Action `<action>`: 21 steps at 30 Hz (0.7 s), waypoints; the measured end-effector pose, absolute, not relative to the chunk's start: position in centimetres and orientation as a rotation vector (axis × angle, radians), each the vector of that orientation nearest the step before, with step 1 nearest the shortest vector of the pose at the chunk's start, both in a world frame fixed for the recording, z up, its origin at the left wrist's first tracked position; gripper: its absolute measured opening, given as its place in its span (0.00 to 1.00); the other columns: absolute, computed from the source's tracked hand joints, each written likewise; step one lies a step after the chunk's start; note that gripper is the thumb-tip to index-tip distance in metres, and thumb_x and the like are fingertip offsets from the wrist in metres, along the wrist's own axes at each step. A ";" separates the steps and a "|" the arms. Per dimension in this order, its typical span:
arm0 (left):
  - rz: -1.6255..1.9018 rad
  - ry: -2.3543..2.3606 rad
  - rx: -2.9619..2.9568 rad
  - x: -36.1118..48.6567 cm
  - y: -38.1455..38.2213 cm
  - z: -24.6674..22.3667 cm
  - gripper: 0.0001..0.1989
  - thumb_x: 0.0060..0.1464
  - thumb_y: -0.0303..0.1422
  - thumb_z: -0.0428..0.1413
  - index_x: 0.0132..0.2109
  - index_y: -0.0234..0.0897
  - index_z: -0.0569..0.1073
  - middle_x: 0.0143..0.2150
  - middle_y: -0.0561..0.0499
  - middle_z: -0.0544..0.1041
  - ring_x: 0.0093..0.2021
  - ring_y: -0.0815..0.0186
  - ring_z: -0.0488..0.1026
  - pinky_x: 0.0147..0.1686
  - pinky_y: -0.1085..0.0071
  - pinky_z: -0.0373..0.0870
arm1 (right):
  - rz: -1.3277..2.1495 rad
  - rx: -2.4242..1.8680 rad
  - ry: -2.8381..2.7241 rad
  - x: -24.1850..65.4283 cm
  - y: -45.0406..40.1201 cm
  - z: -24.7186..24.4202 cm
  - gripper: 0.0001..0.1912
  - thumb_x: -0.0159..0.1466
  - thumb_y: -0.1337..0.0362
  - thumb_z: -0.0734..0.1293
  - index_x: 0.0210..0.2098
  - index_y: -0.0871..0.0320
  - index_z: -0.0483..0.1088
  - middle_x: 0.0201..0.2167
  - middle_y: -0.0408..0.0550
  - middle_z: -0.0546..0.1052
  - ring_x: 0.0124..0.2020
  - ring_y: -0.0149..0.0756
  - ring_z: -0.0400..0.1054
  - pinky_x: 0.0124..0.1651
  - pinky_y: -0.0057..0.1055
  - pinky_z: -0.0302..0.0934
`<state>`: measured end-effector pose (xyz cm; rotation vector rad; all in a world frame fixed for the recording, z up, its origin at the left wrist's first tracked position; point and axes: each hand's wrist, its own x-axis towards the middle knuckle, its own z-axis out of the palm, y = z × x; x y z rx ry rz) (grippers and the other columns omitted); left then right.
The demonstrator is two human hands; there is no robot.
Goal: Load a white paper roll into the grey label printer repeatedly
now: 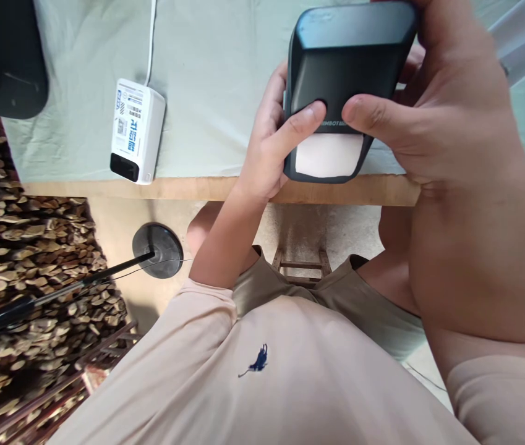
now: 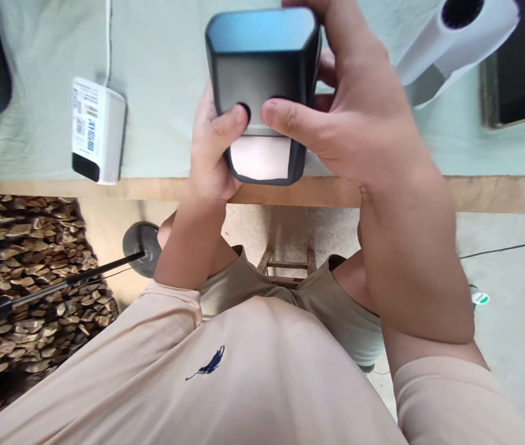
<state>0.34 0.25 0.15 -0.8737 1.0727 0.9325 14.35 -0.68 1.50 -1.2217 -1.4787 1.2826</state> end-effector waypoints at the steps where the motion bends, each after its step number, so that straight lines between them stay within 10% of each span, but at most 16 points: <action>1: 0.991 1.072 -0.692 0.4 0.2 0.1 0.31 0.50 0.47 0.29 0.29 0.33 0.72 0.33 0.51 0.73 0.54 0.68 0.59 0.39 0.78 0.66 | 1.282 -1.225 -1.480 14.4 -0.6 1.4 0.28 0.46 0.56 0.63 0.45 0.51 0.53 0.39 0.39 0.59 0.33 0.13 0.54 0.30 0.12 0.54; 8: 1.055 0.821 0.771 -0.2 0.0 -0.1 0.15 0.53 0.32 0.37 0.38 0.37 0.67 0.38 0.54 0.71 0.57 0.65 0.55 0.51 0.69 0.61 | 1.377 -1.169 -1.375 14.8 -0.5 1.0 0.27 0.49 0.57 0.61 0.47 0.51 0.52 0.39 0.39 0.61 0.34 0.13 0.55 0.34 0.12 0.57; 21: 1.064 0.804 0.899 -0.3 0.2 -0.6 0.14 0.53 0.29 0.38 0.41 0.35 0.65 0.29 0.54 0.70 0.56 0.64 0.55 0.51 0.62 0.58 | 1.361 -1.213 -1.610 15.5 -0.4 1.1 0.35 0.46 0.64 0.63 0.51 0.47 0.46 0.48 0.37 0.55 0.47 0.20 0.55 0.38 0.10 0.62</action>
